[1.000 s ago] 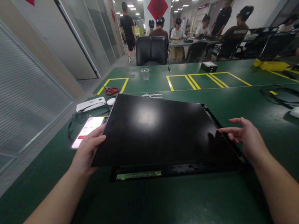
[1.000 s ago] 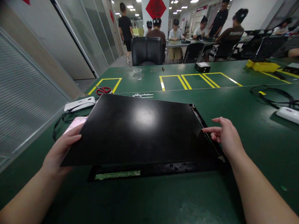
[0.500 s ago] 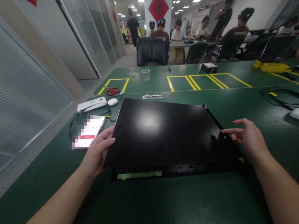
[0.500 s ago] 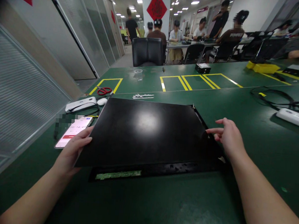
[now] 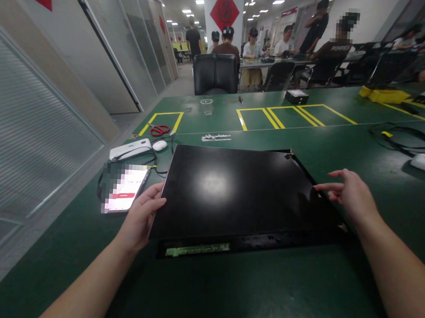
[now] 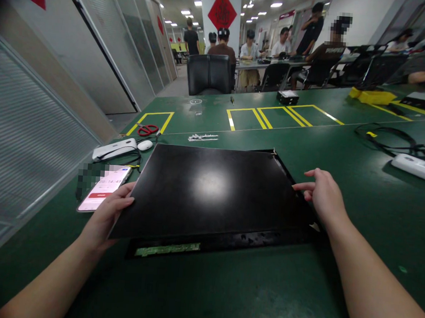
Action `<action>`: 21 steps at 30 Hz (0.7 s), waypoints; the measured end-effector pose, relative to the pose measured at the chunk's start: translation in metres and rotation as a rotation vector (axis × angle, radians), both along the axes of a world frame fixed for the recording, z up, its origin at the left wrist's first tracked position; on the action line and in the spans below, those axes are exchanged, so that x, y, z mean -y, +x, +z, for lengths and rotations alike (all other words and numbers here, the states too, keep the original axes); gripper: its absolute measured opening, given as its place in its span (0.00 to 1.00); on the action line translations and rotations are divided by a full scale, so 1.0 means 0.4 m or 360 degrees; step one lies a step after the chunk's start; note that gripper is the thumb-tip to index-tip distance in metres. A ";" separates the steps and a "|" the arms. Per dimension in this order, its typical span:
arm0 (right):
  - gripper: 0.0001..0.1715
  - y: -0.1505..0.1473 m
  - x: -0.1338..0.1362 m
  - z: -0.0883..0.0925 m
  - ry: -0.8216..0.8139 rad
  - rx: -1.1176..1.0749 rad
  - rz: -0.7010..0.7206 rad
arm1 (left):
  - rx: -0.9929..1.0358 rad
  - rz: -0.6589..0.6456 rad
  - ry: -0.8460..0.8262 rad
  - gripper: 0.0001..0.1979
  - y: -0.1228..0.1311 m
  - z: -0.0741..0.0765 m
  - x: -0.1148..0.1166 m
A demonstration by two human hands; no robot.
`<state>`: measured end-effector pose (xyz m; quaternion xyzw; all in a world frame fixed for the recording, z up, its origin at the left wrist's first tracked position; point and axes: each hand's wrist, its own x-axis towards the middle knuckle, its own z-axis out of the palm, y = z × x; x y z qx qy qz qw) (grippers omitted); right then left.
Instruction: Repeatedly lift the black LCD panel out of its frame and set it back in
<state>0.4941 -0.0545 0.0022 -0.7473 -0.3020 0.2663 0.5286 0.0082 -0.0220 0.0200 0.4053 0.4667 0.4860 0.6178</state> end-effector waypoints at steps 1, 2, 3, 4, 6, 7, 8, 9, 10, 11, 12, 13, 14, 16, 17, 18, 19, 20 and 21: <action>0.20 -0.001 0.000 0.001 -0.0002 0.0003 0.0001 | -0.0010 -0.0008 0.0003 0.26 -0.002 -0.001 -0.001; 0.19 -0.002 0.000 0.002 -0.0010 0.0005 -0.0001 | -0.0018 -0.0011 0.0005 0.27 -0.003 -0.002 -0.001; 0.19 -0.003 0.000 0.003 -0.0019 0.0005 -0.0003 | -0.0024 -0.0013 0.0005 0.27 -0.003 -0.002 -0.002; 0.18 -0.005 0.001 0.004 -0.0027 0.0007 -0.0008 | -0.0030 -0.0019 0.0003 0.27 -0.003 -0.001 -0.002; 0.19 -0.009 0.001 0.008 -0.0028 0.0018 -0.0024 | -0.0040 -0.0034 -0.0005 0.27 -0.002 0.001 -0.003; 0.19 -0.012 0.002 0.010 -0.0021 0.0025 -0.0030 | -0.0041 -0.0039 -0.0004 0.27 -0.001 0.001 -0.003; 0.20 -0.015 0.002 0.012 -0.0015 0.0033 -0.0035 | -0.0040 -0.0044 -0.0003 0.27 0.000 0.001 -0.004; 0.20 -0.017 0.002 0.014 -0.0016 0.0037 -0.0039 | -0.0039 -0.0051 -0.0005 0.28 0.001 0.001 -0.004; 0.20 -0.019 0.002 0.016 -0.0019 0.0039 -0.0041 | -0.0039 -0.0053 -0.0010 0.28 0.002 0.001 -0.004; 0.19 -0.020 0.002 0.017 -0.0025 0.0036 -0.0036 | -0.0041 -0.0054 -0.0019 0.29 0.003 0.001 -0.003; 0.19 -0.021 0.002 0.018 -0.0035 0.0032 -0.0033 | -0.0046 -0.0053 -0.0030 0.29 0.005 0.002 -0.002; 0.18 -0.020 0.002 0.018 -0.0043 0.0028 -0.0031 | -0.0052 -0.0050 -0.0039 0.30 0.008 0.003 -0.001; 0.18 -0.020 0.002 0.018 -0.0045 0.0026 -0.0030 | -0.0055 -0.0045 -0.0043 0.30 0.010 0.005 0.000; 0.17 -0.017 0.003 0.016 -0.0037 0.0030 -0.0023 | -0.0053 -0.0017 -0.0028 0.31 0.016 0.008 0.002; 0.17 -0.015 0.003 0.014 -0.0029 0.0036 -0.0020 | -0.0045 -0.0008 -0.0015 0.31 0.017 0.008 0.002; 0.17 -0.014 0.004 0.012 -0.0019 0.0044 -0.0019 | -0.0036 -0.0003 -0.0001 0.31 0.018 0.008 0.003; 0.17 -0.012 0.004 0.011 -0.0012 0.0051 -0.0014 | -0.0029 -0.0005 0.0008 0.31 0.017 0.007 0.003; 0.17 -0.011 0.005 0.009 -0.0008 0.0056 -0.0013 | -0.0024 -0.0013 0.0013 0.31 0.016 0.006 0.003; 0.17 -0.011 0.005 0.008 -0.0007 0.0060 -0.0014 | -0.0021 -0.0027 0.0014 0.31 0.014 0.004 0.003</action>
